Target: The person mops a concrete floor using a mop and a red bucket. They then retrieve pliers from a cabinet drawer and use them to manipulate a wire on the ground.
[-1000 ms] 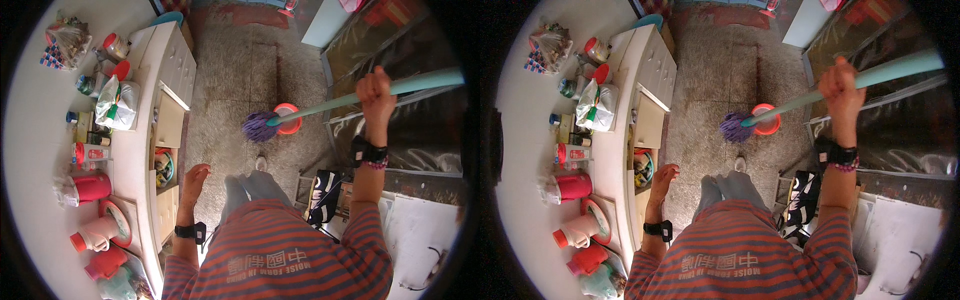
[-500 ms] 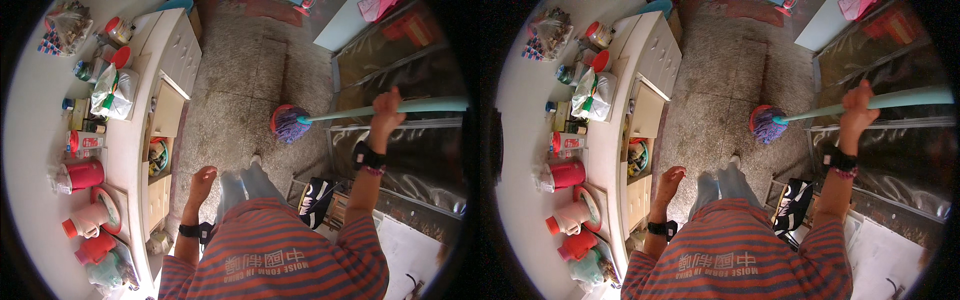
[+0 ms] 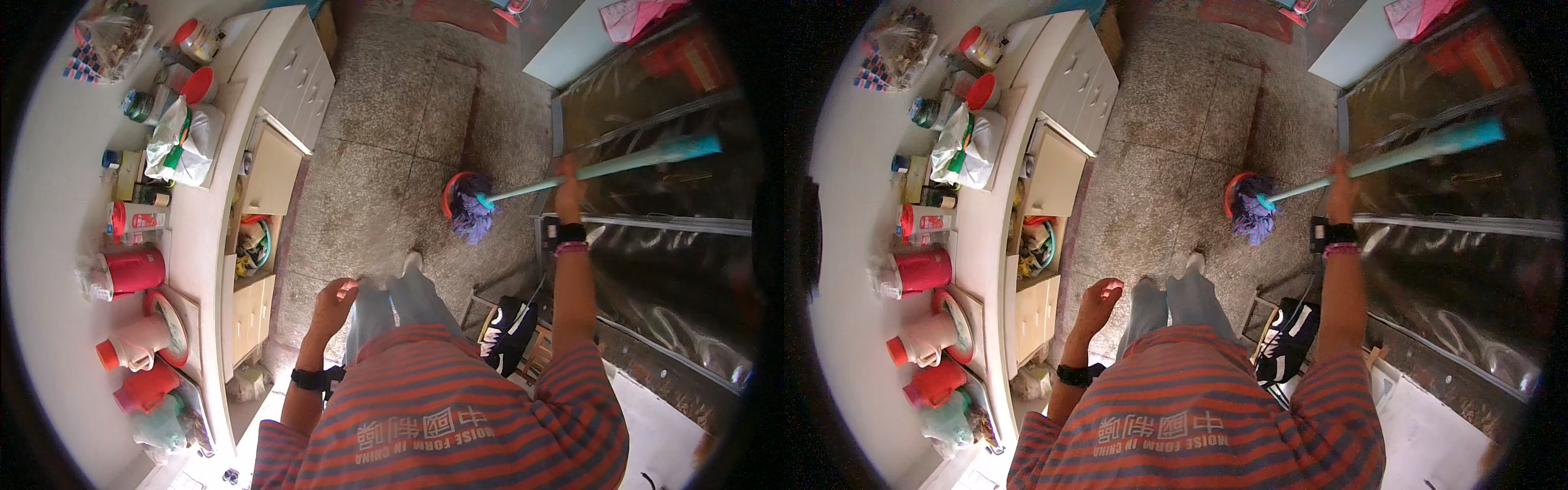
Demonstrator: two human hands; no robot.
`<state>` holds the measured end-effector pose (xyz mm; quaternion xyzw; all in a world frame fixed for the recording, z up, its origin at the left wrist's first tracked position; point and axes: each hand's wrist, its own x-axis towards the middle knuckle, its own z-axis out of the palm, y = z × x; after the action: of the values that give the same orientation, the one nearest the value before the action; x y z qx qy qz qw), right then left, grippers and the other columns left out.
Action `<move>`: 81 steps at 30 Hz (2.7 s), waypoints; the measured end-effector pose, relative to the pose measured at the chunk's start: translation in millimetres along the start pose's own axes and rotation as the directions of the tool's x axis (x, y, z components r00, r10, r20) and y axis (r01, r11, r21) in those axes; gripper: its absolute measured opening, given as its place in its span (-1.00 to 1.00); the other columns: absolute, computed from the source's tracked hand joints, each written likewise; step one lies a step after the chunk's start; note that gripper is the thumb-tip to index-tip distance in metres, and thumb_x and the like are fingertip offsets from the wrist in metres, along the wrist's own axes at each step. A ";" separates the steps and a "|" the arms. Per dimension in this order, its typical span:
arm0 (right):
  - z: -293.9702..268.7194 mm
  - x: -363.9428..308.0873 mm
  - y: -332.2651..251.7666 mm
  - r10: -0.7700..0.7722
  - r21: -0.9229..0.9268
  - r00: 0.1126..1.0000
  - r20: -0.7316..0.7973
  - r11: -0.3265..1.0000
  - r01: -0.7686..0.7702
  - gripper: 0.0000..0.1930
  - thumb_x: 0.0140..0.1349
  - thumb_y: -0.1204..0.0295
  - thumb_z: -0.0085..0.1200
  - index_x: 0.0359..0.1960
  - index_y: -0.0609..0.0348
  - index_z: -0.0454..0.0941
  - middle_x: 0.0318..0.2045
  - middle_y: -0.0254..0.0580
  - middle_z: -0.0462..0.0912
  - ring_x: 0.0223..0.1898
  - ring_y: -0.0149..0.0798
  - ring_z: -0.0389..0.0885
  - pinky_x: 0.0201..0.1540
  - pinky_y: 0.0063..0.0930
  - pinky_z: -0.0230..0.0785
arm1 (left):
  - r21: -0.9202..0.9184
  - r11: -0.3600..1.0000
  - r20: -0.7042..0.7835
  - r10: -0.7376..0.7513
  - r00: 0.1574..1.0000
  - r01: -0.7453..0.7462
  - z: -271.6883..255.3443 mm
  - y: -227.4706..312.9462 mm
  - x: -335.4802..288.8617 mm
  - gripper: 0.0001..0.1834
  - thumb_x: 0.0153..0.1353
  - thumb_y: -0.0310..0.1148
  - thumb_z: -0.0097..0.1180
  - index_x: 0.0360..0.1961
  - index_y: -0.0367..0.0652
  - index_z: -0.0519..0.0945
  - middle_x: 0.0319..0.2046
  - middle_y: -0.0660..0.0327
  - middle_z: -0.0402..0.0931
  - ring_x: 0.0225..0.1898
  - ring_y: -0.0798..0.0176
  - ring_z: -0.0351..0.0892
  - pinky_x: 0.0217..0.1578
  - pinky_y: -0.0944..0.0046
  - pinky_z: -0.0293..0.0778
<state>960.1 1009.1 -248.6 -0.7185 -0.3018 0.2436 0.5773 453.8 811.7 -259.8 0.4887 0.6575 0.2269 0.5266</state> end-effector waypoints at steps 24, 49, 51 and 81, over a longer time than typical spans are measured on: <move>-38.8 -5.9 -48.5 0.043 0.415 0.976 0.212 0.901 -0.129 -0.76 0.27 0.26 0.06 -0.47 0.08 0.36 -0.61 -0.43 0.23 -0.50 -0.43 0.18 -0.36 -0.50 0.08 | 0.015 0.999 -0.018 -0.029 0.999 0.030 22.3 20.6 -22.2 -0.75 0.21 -0.35 0.07 -0.15 -0.27 0.58 -0.32 0.17 0.62 -0.30 0.31 0.58 -0.24 0.31 0.48; -72.8 0.9 -146.4 -0.178 0.539 0.969 0.171 0.840 0.060 -0.69 0.31 0.27 -0.02 -0.57 0.03 0.24 -0.68 -0.46 0.07 -0.62 -0.46 0.01 -0.48 -0.47 -0.03 | 0.059 0.995 -0.113 -0.070 0.991 0.077 -8.9 6.7 -42.6 -0.77 0.23 -0.34 0.06 -0.18 -0.27 0.57 -0.31 0.15 0.62 -0.26 0.32 0.59 -0.23 0.33 0.47; -88.2 1.9 -184.8 -0.340 0.546 0.878 0.338 0.830 0.111 -0.63 0.33 0.26 -0.08 -0.62 0.02 0.15 -0.71 -0.45 0.02 -0.64 -0.48 -0.06 -0.52 -0.47 -0.14 | 0.026 0.998 -0.108 -0.047 0.993 0.050 -4.9 2.5 -37.3 -0.75 0.21 -0.33 0.08 -0.17 -0.26 0.58 -0.31 0.14 0.62 -0.28 0.27 0.59 -0.25 0.30 0.48; -54.6 22.8 -157.4 -0.052 0.438 0.992 0.119 0.899 -0.006 -0.77 0.31 0.33 -0.01 -0.50 0.10 0.34 -0.64 -0.43 0.15 -0.55 -0.44 0.14 -0.36 -0.47 0.09 | 0.052 0.998 -0.096 -0.029 0.995 0.034 1.2 9.7 -33.2 -0.71 0.16 -0.30 0.11 -0.15 -0.26 0.58 -0.31 0.06 0.62 -0.28 0.17 0.61 -0.25 0.21 0.50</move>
<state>990.3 1011.9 -83.2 -0.5499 -0.2843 0.3437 0.7061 457.7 786.2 -236.7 0.4808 0.6953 0.2238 0.4851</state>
